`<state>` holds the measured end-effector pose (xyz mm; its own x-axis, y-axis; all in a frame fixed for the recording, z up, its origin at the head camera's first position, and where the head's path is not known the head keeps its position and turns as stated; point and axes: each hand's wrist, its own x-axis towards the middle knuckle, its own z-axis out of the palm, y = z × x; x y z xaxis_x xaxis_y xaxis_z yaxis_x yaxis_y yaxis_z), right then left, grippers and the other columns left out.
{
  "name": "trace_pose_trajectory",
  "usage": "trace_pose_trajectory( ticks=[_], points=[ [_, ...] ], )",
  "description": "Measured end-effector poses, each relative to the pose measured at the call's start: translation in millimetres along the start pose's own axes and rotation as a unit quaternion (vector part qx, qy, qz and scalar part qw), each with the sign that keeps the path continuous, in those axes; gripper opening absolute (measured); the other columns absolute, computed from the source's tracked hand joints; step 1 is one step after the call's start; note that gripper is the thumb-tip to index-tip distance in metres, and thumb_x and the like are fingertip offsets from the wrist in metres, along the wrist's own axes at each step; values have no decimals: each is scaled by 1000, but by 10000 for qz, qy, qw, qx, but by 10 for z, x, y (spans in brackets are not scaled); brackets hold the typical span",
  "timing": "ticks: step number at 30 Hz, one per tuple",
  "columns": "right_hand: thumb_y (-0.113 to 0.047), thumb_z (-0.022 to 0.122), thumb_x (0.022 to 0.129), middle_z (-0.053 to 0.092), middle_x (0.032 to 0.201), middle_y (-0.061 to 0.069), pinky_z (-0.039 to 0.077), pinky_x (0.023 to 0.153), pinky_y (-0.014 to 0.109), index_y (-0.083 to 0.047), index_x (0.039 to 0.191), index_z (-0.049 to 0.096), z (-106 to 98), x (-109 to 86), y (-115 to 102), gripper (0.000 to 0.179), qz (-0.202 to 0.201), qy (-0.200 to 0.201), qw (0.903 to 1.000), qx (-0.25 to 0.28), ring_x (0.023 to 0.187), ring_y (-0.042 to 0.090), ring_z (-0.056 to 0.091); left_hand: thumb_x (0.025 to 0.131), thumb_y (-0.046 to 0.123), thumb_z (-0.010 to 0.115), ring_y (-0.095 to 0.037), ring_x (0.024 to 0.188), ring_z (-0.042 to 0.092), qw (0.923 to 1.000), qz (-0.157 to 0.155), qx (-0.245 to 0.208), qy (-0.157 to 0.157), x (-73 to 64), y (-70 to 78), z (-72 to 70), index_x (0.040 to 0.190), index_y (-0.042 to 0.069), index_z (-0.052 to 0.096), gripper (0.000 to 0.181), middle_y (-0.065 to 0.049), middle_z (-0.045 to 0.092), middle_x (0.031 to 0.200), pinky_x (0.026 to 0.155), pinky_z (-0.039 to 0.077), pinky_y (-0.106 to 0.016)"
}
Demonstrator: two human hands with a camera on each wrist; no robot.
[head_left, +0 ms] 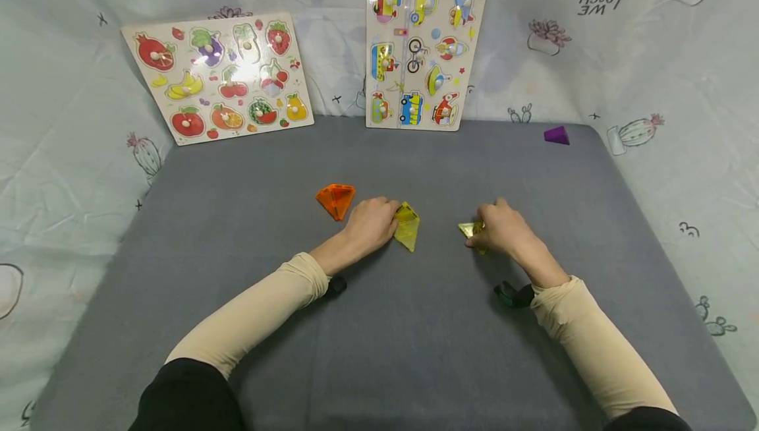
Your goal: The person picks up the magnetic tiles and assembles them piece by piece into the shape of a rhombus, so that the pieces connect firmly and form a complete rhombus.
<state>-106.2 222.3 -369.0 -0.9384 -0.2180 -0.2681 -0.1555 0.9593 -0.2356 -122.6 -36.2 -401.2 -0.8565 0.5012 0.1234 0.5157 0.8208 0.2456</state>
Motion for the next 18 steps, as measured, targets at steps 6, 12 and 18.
trace_pose_trajectory(
  ticks=[6, 12, 18],
  points=[
    [-15, 78, 82, 55, 104, 27, 48, 73, 51, 4, 105, 66, 97, 80, -32, 32, -110, 875, 9940, 644, 88, 37, 53, 91, 10, 62, -24, 71, 65, 9996, 275, -64, 37, -14, 56, 42, 91, 3, 69, 9, -9, 67, 79, 63, 54, -39],
    [-8, 68, 87, 68, 95, 23, 53, 61, 40, 3, 106, 66, 153, 122, -189, 22, -450, 1270, 9855, 1028, 71, 29, 64, 90, 5, 59, -23, 63, 59, 9984, 521, -138, 197, -18, 75, 36, 82, 3, 66, 11, -9, 60, 69, 58, 51, -38],
    [-17, 69, 89, 72, 93, 20, 55, 61, 37, 1, 112, 67, 208, 115, -354, 30, -667, 1118, 9807, 1456, 67, 22, 67, 93, 9, 60, -25, 68, 63, 9982, 572, -187, 4, -12, 123, 7, 90, 4, 69, 11, -11, 64, 75, 61, 53, -40]
  ],
)
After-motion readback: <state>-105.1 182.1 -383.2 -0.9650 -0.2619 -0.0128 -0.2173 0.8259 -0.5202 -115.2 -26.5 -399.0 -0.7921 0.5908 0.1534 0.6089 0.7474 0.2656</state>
